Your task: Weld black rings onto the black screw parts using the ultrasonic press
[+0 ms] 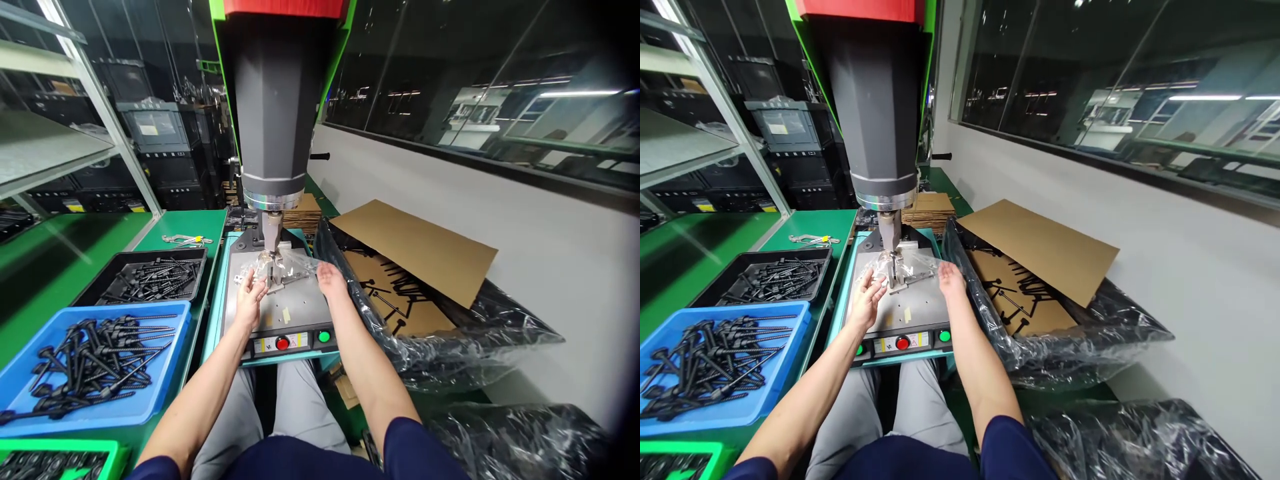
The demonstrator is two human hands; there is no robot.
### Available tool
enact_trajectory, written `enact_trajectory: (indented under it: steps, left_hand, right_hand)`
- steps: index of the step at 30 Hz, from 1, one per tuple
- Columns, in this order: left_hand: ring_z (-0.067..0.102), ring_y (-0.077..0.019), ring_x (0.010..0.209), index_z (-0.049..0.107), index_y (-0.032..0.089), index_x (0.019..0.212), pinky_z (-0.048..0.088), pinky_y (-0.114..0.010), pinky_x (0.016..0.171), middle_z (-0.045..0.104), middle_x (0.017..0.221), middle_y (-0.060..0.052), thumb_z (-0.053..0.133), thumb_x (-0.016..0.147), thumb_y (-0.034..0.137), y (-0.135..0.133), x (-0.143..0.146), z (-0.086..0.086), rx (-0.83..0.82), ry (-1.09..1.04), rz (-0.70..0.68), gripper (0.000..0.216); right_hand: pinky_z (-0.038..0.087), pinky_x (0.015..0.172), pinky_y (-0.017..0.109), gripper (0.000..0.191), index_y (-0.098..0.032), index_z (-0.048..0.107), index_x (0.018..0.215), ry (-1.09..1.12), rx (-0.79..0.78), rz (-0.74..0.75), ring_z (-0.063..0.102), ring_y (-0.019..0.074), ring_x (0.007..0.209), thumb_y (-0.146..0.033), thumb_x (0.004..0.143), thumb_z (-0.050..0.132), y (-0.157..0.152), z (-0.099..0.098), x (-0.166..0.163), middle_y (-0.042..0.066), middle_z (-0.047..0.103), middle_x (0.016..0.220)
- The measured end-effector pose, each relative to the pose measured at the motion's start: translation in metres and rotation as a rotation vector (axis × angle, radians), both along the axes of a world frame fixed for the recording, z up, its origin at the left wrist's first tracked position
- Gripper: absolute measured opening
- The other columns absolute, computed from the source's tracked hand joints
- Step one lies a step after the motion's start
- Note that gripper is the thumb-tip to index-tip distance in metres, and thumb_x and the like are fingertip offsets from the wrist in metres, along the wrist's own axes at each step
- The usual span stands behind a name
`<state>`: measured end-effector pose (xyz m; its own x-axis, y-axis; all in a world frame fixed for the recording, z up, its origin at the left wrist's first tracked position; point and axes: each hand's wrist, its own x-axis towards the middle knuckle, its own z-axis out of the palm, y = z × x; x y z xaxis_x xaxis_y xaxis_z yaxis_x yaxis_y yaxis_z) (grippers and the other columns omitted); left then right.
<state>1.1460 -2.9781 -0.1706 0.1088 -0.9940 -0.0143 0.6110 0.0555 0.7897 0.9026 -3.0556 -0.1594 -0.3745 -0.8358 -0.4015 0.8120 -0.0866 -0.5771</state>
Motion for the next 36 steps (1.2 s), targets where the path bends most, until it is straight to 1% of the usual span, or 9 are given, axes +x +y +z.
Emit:
enact_trajectory:
  steps: [3,6,10,13,15,18,22,30,36]
  left_hand:
    - [0.053,-0.0288,0.130,0.059,0.024,0.130,0.052,-0.034,0.094,0.042,0.154,-0.011,0.079,0.071,0.025,0.001,-0.002,-0.004,-0.047,-0.047,-0.024,0.062]
    - [0.053,-0.0281,0.130,0.059,0.025,0.131,0.051,-0.036,0.096,0.043,0.154,-0.011,0.080,0.068,0.024,0.002,-0.006,-0.006,-0.076,-0.066,-0.033,0.067]
    - [0.054,-0.0289,0.129,0.058,0.025,0.132,0.052,-0.037,0.095,0.041,0.155,-0.012,0.080,0.069,0.027,0.005,-0.009,-0.004,-0.087,-0.044,-0.044,0.066]
    - [0.055,-0.0310,0.129,0.058,0.025,0.130,0.053,-0.038,0.094,0.040,0.155,-0.013,0.080,0.070,0.029,0.006,-0.010,0.001,-0.117,-0.018,-0.067,0.065]
    - [0.056,-0.0326,0.129,0.058,0.025,0.130,0.053,-0.039,0.095,0.039,0.156,-0.014,0.081,0.070,0.030,0.006,-0.011,0.005,-0.143,0.003,-0.086,0.064]
    - [0.056,-0.0341,0.129,0.059,0.025,0.128,0.052,-0.040,0.099,0.036,0.158,-0.013,0.081,0.070,0.030,0.005,-0.013,0.013,-0.169,0.029,-0.111,0.062]
    - [0.056,-0.0352,0.129,0.058,0.025,0.131,0.052,-0.043,0.099,0.033,0.159,-0.014,0.082,0.070,0.033,-0.001,-0.016,0.020,-0.202,0.010,-0.128,0.066]
    - [0.058,-0.0318,0.126,0.057,0.023,0.132,0.055,-0.036,0.089,0.038,0.157,-0.015,0.083,0.069,0.034,-0.014,-0.010,0.023,-0.186,-0.051,-0.083,0.069]
    - [0.058,-0.0290,0.124,0.059,0.022,0.130,0.052,-0.037,0.095,0.045,0.152,-0.014,0.081,0.070,0.028,-0.020,-0.007,0.018,-0.165,-0.092,-0.029,0.064]
  right_hand:
    - [0.060,0.078,0.019,0.012,-0.020,0.054,0.087,0.016,-0.075,-0.074,0.069,0.0072,0.076,-0.022,0.097,0.048,0.010,0.002,-0.017,0.000,0.067,0.084]
    - [0.060,0.087,0.031,0.024,-0.020,0.058,0.097,0.020,-0.184,-0.034,0.070,0.0133,0.094,-0.038,0.098,0.043,0.037,-0.018,-0.010,0.006,0.069,0.100]
    - [0.061,0.084,0.037,0.014,-0.017,0.062,0.094,0.115,-0.116,0.281,0.071,0.0193,0.094,-0.024,0.084,0.054,0.073,-0.068,0.042,0.011,0.071,0.097]
    - [0.060,0.074,0.035,0.021,-0.016,0.066,0.098,0.459,-0.106,0.464,0.069,0.0183,0.079,-0.019,0.079,0.060,0.075,-0.083,0.086,0.009,0.071,0.094]
    - [0.059,0.075,0.036,0.029,-0.018,0.067,0.110,0.830,-0.183,0.439,0.066,0.0183,0.080,-0.026,0.083,0.058,0.064,-0.075,0.106,0.010,0.069,0.106]
    - [0.054,0.090,0.039,0.041,-0.021,0.063,0.126,1.357,-0.300,0.228,0.064,0.0216,0.099,-0.030,0.087,0.054,0.041,-0.049,0.119,0.013,0.058,0.126]
    - [0.041,0.108,0.042,0.050,-0.020,0.055,0.138,1.706,-0.326,-0.035,0.047,0.0277,0.130,-0.032,0.090,0.052,0.012,-0.022,0.124,0.016,0.045,0.138]
    - [0.042,0.104,0.039,0.024,-0.019,0.071,0.104,1.695,-0.324,0.138,0.056,0.0247,0.115,-0.025,0.086,0.057,-0.029,0.009,0.125,0.011,0.065,0.114]
    - [0.041,0.104,0.039,0.019,-0.021,0.071,0.099,1.484,-0.390,0.125,0.057,0.0226,0.109,-0.027,0.084,0.060,-0.001,0.020,0.111,0.009,0.067,0.111]
